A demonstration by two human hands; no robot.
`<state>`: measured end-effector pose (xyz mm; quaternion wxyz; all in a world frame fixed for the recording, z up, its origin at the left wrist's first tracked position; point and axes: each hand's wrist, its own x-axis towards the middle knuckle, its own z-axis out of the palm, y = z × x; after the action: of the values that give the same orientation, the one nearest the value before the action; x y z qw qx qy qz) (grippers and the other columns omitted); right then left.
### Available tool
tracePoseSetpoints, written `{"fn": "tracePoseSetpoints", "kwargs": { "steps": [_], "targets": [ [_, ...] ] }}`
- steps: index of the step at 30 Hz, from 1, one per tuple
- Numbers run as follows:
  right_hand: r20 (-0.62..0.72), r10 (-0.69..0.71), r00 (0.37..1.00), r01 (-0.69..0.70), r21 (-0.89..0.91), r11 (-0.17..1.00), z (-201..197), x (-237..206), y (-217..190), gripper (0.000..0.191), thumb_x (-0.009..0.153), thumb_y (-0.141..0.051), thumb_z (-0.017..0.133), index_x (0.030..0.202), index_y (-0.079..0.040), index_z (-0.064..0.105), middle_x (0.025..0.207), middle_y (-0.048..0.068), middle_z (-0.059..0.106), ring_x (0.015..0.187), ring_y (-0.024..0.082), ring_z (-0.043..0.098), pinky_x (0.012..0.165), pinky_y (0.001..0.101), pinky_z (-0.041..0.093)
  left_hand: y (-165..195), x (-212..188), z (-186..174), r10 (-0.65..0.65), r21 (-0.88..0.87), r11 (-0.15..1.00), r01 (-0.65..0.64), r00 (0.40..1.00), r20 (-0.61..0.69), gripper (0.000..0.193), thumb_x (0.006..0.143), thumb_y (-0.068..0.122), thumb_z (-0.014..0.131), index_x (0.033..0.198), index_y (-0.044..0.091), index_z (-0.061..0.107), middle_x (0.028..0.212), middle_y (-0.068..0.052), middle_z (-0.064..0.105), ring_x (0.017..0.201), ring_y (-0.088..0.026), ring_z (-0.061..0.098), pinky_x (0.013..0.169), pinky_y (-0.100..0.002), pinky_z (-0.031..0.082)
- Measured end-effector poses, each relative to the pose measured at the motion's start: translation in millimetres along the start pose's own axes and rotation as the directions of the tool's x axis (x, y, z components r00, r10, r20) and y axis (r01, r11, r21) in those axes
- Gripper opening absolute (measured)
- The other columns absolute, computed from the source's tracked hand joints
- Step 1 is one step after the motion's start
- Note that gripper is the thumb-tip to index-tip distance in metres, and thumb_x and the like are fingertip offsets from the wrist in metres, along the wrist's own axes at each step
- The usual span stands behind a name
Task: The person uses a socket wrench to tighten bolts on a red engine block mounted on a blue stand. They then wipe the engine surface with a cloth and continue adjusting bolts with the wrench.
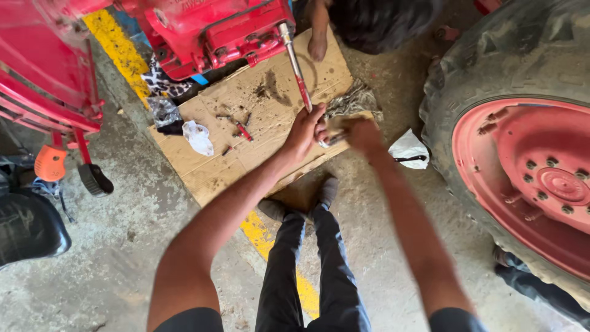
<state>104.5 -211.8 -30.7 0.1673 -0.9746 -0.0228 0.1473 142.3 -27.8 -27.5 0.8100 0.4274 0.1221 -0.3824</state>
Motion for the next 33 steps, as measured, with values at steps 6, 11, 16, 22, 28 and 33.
{"fn": "tracePoseSetpoints", "kwargs": {
  "steps": [6, 11, 16, 22, 28, 33],
  "targets": [
    [0.292, -0.055, 0.955, -0.103, 0.5, 0.86, -129.6, -34.3, 17.4, 0.04, 0.084, -0.039, 0.08, 0.11, -0.009, 0.073, 0.086, 0.015, 0.067, 0.078, 0.03, 0.064, 0.066, 0.0407, 0.05, -16.5, 15.1, 18.4, 0.194, 0.063, 0.981, -0.186, 0.969, -0.155, 0.027, 0.106, 0.038, 0.053, 0.108, 0.014, 0.039, 0.07, 0.003, 0.043, 0.052, -0.01, 0.044, 0.047, -0.033, 0.048],
    [0.336, -0.021, 0.942, -0.326, 0.926, 0.191, -111.2, -89.1, -45.7, 0.07, 0.084, -0.058, 0.07, 0.129, -0.005, 0.064, 0.096, 0.02, 0.07, 0.074, 0.02, 0.071, 0.057, 0.03, 0.06, -14.3, 36.2, 33.0, 0.073, -0.023, 0.997, -0.08, 0.975, -0.21, 0.029, 0.105, 0.039, 0.05, 0.111, 0.011, 0.042, 0.08, -0.006, 0.062, 0.065, -0.02, 0.066, 0.057, -0.04, 0.06],
    [0.302, -0.258, 0.918, -0.389, 0.814, -0.43, -28.7, -94.4, -112.8, 0.07, 0.083, -0.05, 0.072, 0.134, -0.011, 0.044, 0.106, 0.013, 0.074, 0.078, 0.018, 0.074, 0.056, 0.0279, 0.058, 6.7, 36.8, 15.8, -0.129, 0.154, 0.977, 0.146, 0.985, -0.117, 0.052, 0.11, 0.045, 0.039, 0.105, -0.001, 0.061, 0.09, -0.014, 0.076, 0.09, -0.03, 0.081, 0.076, -0.048, 0.065],
    [0.409, -0.021, 0.912, -0.407, 0.901, -0.152, 79.2, -65.5, -105.3, 0.037, 0.105, -0.035, 0.065, 0.118, -0.001, 0.064, 0.079, 0.005, 0.059, 0.058, 0.009, 0.046, 0.049, 0.0214, 0.035, 13.2, 30.3, 4.1, -0.147, 0.106, 0.985, 0.138, 0.986, 0.082, 0.034, 0.108, 0.042, 0.042, 0.102, 0.01, 0.052, 0.082, -0.01, 0.067, 0.085, -0.031, 0.077, 0.073, -0.054, 0.065],
    [-0.109, 0.345, 0.932, 0.321, 0.691, -0.648, 44.8, -39.4, -16.2, 0.029, 0.101, -0.036, 0.061, 0.096, -0.007, 0.06, 0.077, -0.004, 0.045, 0.061, 0.008, 0.037, 0.05, 0.024, 0.026, -1.9, 20.6, 3.8, 0.023, -0.26, 0.966, 0.005, 0.995, 0.102, 0.028, 0.115, 0.04, 0.05, 0.11, 0.012, 0.049, 0.074, -0.001, 0.05, 0.065, -0.02, 0.06, 0.068, -0.052, 0.061],
    [-0.39, 0.362, 0.847, 0.383, 0.919, 0.094, -62.5, -87.6, -20.4, 0.039, 0.109, -0.025, 0.039, 0.113, -0.003, 0.07, 0.068, -0.006, 0.048, 0.051, 0.004, 0.035, 0.044, 0.0209, 0.028, 4.5, 32.9, 6.1, -0.148, 0.095, 0.985, 0.145, 0.989, 0.028, 0.044, 0.11, 0.043, 0.037, 0.105, 0.004, 0.056, 0.084, -0.01, 0.071, 0.079, -0.026, 0.077, 0.073, -0.05, 0.067]
  ]
}}
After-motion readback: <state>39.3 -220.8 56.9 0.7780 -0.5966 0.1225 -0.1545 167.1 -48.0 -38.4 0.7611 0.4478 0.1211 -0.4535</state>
